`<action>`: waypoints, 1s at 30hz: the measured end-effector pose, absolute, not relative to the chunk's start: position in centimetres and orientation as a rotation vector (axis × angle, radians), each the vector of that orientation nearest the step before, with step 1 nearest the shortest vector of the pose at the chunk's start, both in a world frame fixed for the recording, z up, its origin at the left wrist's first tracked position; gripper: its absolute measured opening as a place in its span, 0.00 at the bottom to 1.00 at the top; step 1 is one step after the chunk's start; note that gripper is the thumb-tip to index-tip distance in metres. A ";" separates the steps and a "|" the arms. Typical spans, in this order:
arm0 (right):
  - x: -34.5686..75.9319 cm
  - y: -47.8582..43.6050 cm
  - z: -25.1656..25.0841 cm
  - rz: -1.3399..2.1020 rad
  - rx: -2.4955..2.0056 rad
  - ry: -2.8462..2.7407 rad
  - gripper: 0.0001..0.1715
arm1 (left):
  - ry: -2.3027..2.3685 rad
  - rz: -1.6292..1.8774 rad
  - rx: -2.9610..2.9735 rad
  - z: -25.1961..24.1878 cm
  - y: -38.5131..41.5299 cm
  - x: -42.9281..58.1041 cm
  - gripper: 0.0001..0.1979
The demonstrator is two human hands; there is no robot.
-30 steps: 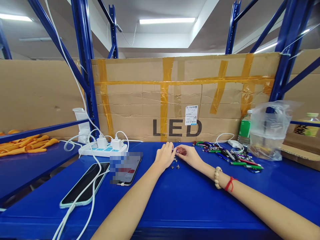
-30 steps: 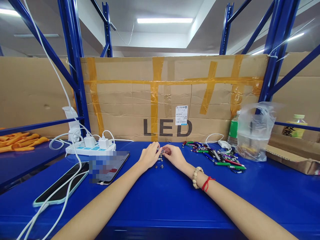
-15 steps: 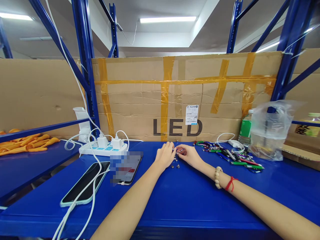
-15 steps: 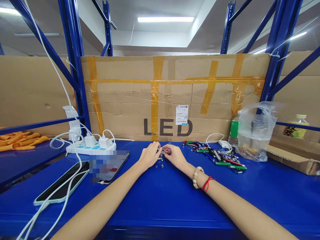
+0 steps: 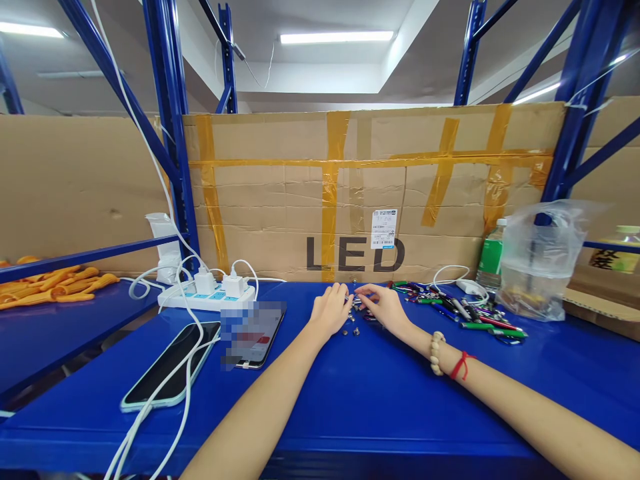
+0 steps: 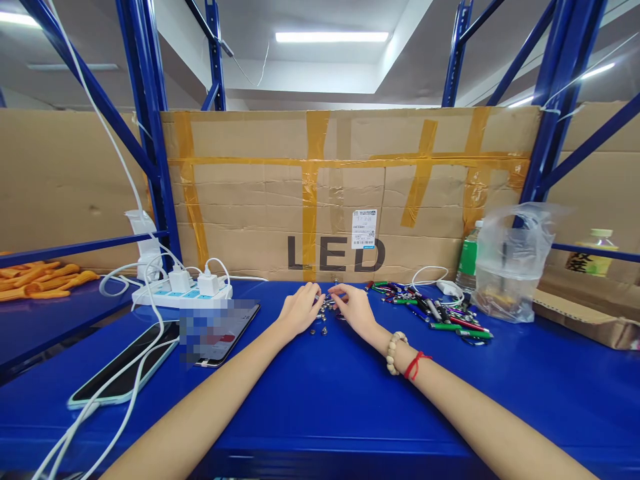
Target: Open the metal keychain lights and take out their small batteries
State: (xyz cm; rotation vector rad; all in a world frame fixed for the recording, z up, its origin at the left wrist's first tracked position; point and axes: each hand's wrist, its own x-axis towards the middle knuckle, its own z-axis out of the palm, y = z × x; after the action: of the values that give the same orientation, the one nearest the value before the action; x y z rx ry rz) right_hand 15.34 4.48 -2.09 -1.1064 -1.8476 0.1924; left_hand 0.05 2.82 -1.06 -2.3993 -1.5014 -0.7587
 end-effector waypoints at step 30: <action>15.3 3.7 -2.2 -0.108 -1.372 -2.137 0.08 | -1.600 -0.646 -2.384 -0.9 2.8 0.2 0.24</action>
State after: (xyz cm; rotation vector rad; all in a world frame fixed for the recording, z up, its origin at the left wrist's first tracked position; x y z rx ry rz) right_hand 15.30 3.71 -2.17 -1.3725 -2.1371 -0.1080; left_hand 0.19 2.83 -0.91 -2.3840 -1.6004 -0.6456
